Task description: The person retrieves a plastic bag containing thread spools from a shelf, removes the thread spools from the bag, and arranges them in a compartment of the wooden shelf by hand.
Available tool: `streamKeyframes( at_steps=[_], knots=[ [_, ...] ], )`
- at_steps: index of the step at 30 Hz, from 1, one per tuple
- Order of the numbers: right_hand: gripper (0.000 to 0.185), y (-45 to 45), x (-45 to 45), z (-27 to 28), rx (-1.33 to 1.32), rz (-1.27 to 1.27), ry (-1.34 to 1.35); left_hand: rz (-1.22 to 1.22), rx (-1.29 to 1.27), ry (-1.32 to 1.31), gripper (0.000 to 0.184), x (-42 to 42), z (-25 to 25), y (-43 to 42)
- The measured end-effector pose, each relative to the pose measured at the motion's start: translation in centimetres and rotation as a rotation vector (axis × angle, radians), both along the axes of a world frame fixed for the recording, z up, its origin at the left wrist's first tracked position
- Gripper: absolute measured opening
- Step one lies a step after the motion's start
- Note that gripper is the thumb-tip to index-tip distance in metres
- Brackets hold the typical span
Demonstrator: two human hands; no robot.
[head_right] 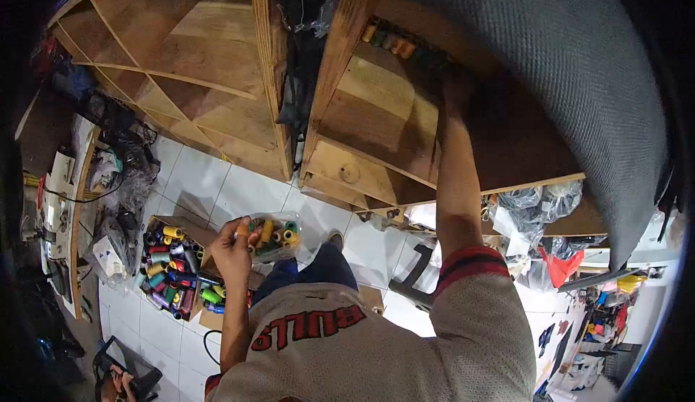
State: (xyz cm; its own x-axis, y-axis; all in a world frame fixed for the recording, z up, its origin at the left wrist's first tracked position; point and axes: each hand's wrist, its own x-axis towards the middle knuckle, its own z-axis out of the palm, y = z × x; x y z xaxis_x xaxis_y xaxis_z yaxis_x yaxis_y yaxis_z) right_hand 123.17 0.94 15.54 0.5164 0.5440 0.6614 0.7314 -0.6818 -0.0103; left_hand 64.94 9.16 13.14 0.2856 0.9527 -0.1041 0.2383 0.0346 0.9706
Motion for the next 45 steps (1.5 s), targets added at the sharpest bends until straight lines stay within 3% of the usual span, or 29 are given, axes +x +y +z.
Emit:
streamKeyframes(
  at_steps=[2,4,6,8,9,11,13,14,15,16,18,22,25,26,29,30,33,34,37,38,41,42,45],
  knots=[
    [0.033,-0.7,-1.2,0.6,0.126,-0.046,0.198,-0.010,0.053,-0.012,0.020,0.3,0.9,0.2],
    [0.029,-0.5,-6.0,3.3,0.309,0.024,0.593,-0.029,0.082,0.075,0.022,0.0,2.7,0.6],
    [0.025,0.1,-15.3,7.9,0.552,0.182,1.183,-0.038,0.043,-0.015,0.022,-0.5,1.6,1.0],
    [0.019,-0.3,-22.7,9.1,0.456,0.482,1.498,-0.056,-0.003,-0.027,0.021,-0.2,2.0,1.4],
    [0.018,-0.5,-26.6,9.7,0.273,0.620,1.635,-0.071,0.018,-0.001,0.021,-0.2,2.6,1.5],
    [0.026,0.0,-33.1,10.6,-0.281,0.928,1.567,-0.065,0.017,-0.017,0.019,0.2,3.4,1.5],
    [0.029,1.1,-38.3,8.5,-0.501,1.017,1.558,-0.079,0.056,0.006,0.019,0.3,3.8,1.5],
    [0.029,1.8,-40.3,7.8,-0.615,1.032,1.306,-0.099,0.049,-0.037,0.019,0.5,4.9,1.3],
    [0.025,2.2,-41.8,6.1,-0.610,1.026,1.141,-0.121,0.040,-0.016,0.019,0.4,5.0,1.4],
    [0.021,2.5,-43.3,4.3,-0.392,1.055,1.090,-0.142,0.032,0.005,0.019,0.4,5.1,1.4],
    [0.017,3.6,-45.1,0.2,-0.377,0.966,1.111,-0.181,0.027,0.016,0.020,0.4,5.3,1.3],
    [0.015,4.9,-45.8,-0.1,-0.494,0.959,1.018,-0.241,0.066,-0.036,0.019,1.3,5.7,1.0],
    [0.017,5.1,-46.2,-3.1,-0.414,0.943,0.755,-0.250,0.154,-0.082,0.019,1.5,5.6,0.9],
    [0.019,5.0,-46.1,-4.1,-0.430,0.968,0.540,-0.252,0.078,0.014,0.019,1.3,5.7,1.1],
    [0.021,4.9,-45.7,-5.5,-0.405,0.905,0.996,-0.253,0.104,-0.073,0.017,1.4,4.6,1.0],
    [0.023,4.8,-45.8,-5.1,-0.419,0.922,0.707,-0.251,0.129,-0.113,0.017,1.6,4.3,0.9],
    [0.023,4.1,-45.9,-3.9,-0.630,0.931,0.710,-0.235,-0.021,-0.148,0.017,1.8,5.0,0.5],
    [0.023,3.8,-46.3,-5.5,-0.430,0.935,0.691,-0.247,0.059,-0.092,0.017,1.9,6.1,0.4],
    [0.023,2.6,-46.4,-6.4,-0.478,0.901,0.812,-0.308,0.046,-0.125,0.018,2.5,4.7,-0.2],
    [0.021,1.4,-45.8,-5.9,-0.540,0.949,0.613,-0.339,0.110,-0.128,0.018,2.8,4.5,-0.4],
    [0.017,0.5,-45.1,-7.6,-0.200,0.905,1.190,-0.421,0.027,-0.053,0.014,3.4,4.3,-1.3],
    [0.013,-0.1,-44.8,-6.7,-0.194,0.950,0.911,-0.414,0.066,-0.113,0.013,3.7,3.9,-1.4],
    [0.013,-0.9,-44.9,-4.2,-0.547,0.766,0.757,-0.434,0.042,-0.116,0.012,4.4,3.8,-1.4]
  ],
)
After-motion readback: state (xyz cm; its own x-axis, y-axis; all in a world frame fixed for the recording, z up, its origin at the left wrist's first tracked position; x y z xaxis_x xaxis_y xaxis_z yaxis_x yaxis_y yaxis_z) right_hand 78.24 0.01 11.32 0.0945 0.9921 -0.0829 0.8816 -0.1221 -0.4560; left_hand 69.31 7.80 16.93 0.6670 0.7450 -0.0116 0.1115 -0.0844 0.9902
